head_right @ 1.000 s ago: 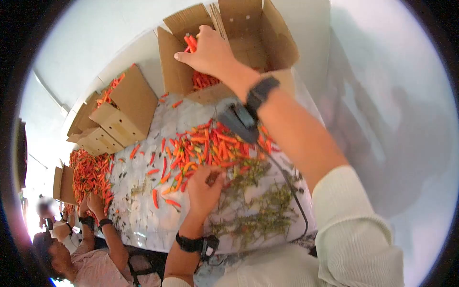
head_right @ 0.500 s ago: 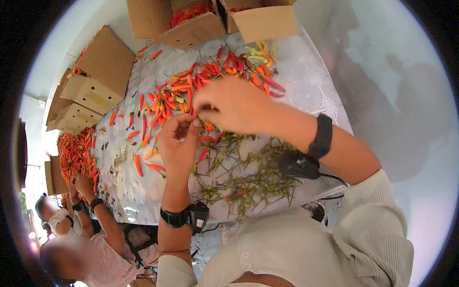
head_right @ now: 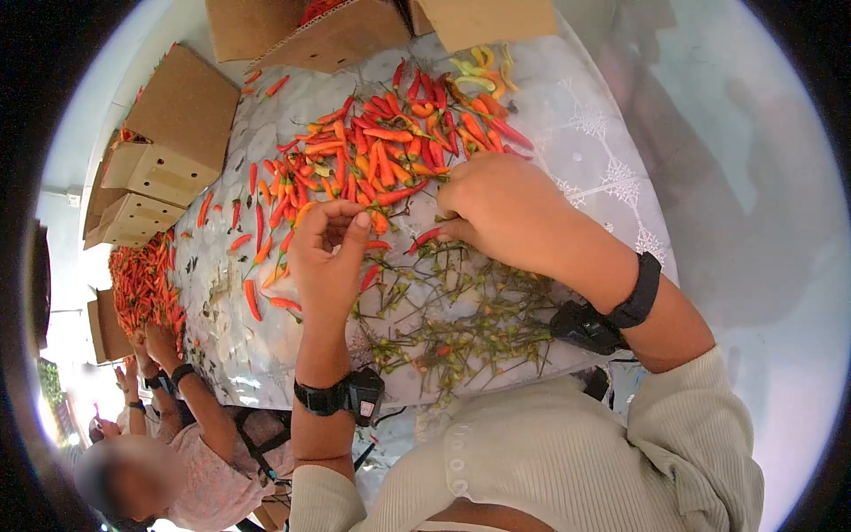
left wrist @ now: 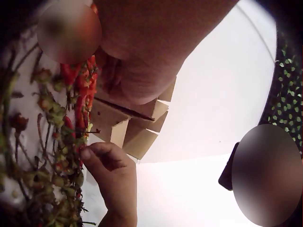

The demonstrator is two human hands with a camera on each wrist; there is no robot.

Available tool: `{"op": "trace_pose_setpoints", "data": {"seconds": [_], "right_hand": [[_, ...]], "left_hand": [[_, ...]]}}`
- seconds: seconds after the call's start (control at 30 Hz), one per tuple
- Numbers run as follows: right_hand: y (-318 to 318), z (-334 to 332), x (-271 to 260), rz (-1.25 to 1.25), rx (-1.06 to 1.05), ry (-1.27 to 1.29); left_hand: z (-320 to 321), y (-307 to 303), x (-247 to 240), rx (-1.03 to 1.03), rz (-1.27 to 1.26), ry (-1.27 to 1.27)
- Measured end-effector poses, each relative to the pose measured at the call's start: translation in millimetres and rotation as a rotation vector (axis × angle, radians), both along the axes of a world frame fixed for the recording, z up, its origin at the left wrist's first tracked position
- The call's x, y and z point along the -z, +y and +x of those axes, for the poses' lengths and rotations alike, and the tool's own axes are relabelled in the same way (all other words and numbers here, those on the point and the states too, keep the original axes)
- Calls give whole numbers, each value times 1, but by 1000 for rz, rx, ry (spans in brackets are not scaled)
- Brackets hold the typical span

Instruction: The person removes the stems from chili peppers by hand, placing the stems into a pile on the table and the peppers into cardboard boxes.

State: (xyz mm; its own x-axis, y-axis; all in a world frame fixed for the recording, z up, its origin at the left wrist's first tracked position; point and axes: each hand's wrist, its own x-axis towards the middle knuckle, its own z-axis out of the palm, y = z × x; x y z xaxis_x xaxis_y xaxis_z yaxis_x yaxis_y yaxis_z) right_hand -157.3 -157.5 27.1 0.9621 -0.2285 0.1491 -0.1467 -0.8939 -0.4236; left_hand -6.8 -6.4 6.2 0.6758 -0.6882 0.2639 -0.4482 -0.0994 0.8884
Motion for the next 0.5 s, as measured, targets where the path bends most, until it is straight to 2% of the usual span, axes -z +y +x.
{"op": "trace_pose_setpoints", "data": {"seconds": [0.13, 0.23, 0.33, 0.43, 0.5], "right_hand": [[5, 5, 11, 1, -70, -166], [10, 5, 17, -36, -103, -106], [10, 4, 14, 105, -85, -98], [2, 8, 15, 241, -27, -310], [7, 9, 6, 657, 94, -304]], "left_hand": [[3, 0, 4, 13, 1, -7], [1, 0, 1, 32, 56, 0], [1, 0, 4, 49, 13, 9], [1, 1, 3, 56, -61, 106], [1, 2, 4, 85, -65, 149]]}}
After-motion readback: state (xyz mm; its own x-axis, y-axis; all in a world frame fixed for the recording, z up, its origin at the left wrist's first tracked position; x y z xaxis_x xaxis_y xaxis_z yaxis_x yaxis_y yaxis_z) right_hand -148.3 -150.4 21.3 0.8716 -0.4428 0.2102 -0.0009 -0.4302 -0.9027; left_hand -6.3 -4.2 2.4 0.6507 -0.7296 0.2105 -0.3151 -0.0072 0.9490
